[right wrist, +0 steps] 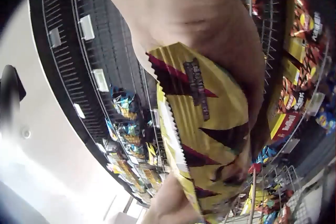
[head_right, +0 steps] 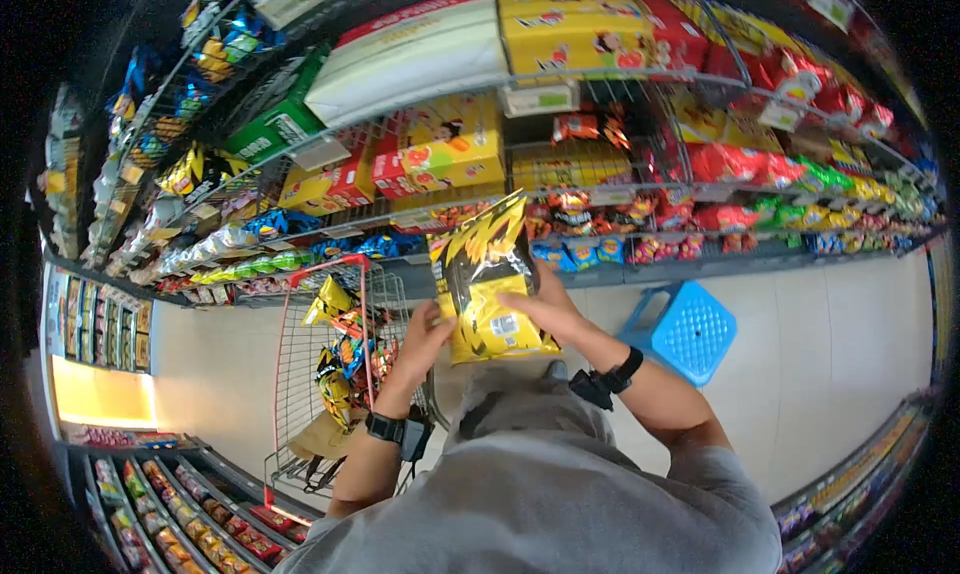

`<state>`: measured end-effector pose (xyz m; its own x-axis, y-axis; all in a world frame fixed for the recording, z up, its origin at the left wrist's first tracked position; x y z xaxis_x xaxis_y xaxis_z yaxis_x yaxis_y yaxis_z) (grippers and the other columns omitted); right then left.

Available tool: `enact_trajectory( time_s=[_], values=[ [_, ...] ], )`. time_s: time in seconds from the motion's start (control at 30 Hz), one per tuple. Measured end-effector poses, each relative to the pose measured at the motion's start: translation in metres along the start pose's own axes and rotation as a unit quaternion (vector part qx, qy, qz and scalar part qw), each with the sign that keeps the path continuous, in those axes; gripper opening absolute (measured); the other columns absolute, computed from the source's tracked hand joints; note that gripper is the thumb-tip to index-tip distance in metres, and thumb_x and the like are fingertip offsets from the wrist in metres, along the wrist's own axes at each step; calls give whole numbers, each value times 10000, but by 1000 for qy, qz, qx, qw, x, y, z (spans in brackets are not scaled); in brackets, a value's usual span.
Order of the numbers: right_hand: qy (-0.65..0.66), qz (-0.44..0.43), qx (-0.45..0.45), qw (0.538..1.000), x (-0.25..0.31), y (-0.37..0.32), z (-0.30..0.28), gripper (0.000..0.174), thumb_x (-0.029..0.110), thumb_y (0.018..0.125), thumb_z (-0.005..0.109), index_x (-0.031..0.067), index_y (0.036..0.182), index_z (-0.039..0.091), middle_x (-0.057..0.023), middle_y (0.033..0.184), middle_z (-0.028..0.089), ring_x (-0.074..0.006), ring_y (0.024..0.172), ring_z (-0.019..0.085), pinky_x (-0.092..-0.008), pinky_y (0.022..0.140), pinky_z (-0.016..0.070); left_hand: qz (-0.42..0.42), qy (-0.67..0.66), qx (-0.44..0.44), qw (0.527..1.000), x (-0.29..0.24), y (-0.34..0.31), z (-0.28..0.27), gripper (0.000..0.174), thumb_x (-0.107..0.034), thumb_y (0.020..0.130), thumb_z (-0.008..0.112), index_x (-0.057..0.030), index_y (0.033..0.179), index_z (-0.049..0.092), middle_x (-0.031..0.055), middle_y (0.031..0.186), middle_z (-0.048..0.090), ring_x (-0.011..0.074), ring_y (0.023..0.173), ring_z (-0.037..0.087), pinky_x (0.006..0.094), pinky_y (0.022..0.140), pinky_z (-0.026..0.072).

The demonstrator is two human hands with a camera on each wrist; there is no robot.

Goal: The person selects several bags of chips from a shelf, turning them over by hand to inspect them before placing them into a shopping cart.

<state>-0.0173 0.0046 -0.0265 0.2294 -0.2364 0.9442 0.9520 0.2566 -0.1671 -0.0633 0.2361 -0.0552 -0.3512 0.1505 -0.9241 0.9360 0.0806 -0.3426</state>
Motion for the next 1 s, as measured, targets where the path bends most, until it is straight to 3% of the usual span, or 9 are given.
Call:
enact_trajectory(
  time_s=[0.03, 0.13, 0.17, 0.3, 0.47, 0.63, 0.77, 0.87, 1.0],
  values=[
    [-104, -40, -10, 994, 8, 12, 6, 733, 109, 787, 737, -23, 1369, 311, -174, 1239, 529, -224, 1131, 530, -354, 929, 452, 60, 29, -26, 997, -10, -3, -6, 697, -192, 822, 713, 21, 1371, 340, 158, 1266, 488, 244, 1116, 522, 343, 861, 488],
    [-112, -86, 26, 990, 12, 26, 25, 753, 85, 775, 738, 14, 1382, 297, -183, 1273, 485, -232, 1189, 483, -360, 985, 411, 106, 53, 4, 993, -45, -7, -13, 750, -170, 802, 727, -3, 1398, 303, 178, 1282, 459, 244, 1094, 524, 357, 857, 490],
    [-149, -136, 36, 979, 14, 33, 35, 774, -26, 756, 711, 9, 1390, 268, -148, 1237, 504, -203, 1133, 516, -340, 971, 431, 118, 33, 18, 992, -39, 0, -16, 765, -175, 808, 723, -21, 1411, 279, 181, 1292, 444, 243, 1099, 517, 358, 864, 489],
    [-269, -177, 54, 945, 32, 36, 88, 780, 184, 757, 761, -9, 1374, 325, -190, 1296, 478, -271, 1216, 478, -368, 1029, 372, 105, -55, -21, 993, -71, -1, -33, 752, -134, 823, 703, -19, 1418, 257, 146, 1245, 484, 199, 1103, 525, 332, 906, 470],
    [-341, -264, 205, 878, 64, 24, 159, 725, 138, 724, 767, 59, 1352, 413, -186, 1388, 378, -330, 1255, 425, -386, 1003, 397, 158, -165, -146, 963, -78, 5, -82, 722, -82, 788, 726, 26, 1367, 308, 130, 1197, 551, 187, 1066, 559, 312, 925, 456],
    [-214, -69, 279, 934, 39, 65, 165, 702, 91, 761, 753, 87, 1366, 399, -112, 1325, 466, -213, 1209, 468, -361, 947, 440, 113, -125, -170, 971, -60, 18, -140, 622, -86, 760, 742, 52, 1279, 428, 138, 1164, 596, 185, 1047, 584, 302, 891, 471],
    [-260, -102, 109, 954, 63, 108, 157, 740, 104, 790, 734, 79, 1395, 309, -119, 1285, 499, -220, 1154, 497, -375, 943, 442, 90, -150, -118, 977, -64, 22, -173, 568, -69, 737, 756, 31, 1232, 495, 101, 1125, 621, 169, 990, 606, 303, 890, 479],
    [-129, 14, 238, 962, 56, 135, 172, 740, 137, 822, 726, 62, 1410, 284, -115, 1329, 473, -222, 1188, 478, -377, 986, 413, 102, -170, -72, 977, -94, 17, -198, 568, -52, 728, 755, 6, 1230, 496, 75, 1124, 614, 151, 984, 602, 301, 886, 481],
    [-64, -76, 340, 935, 110, 141, 229, 755, 150, 825, 734, 9, 1405, 272, -100, 1362, 445, -204, 1251, 431, -367, 1052, 351, 197, -201, -19, 959, -120, 34, -238, 734, -54, 704, 760, -9, 1331, 380, 67, 1214, 559, 146, 1065, 560, 308, 925, 460]
  ],
)
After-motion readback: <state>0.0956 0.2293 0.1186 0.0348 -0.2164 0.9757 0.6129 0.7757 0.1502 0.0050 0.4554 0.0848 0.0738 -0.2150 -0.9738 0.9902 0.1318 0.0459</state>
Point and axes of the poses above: each hand's wrist, its own y-axis towards the middle knuckle, its own z-axis out of the palm, x = y × z, the point moved 6 cm from there along y, towards the middle knuckle
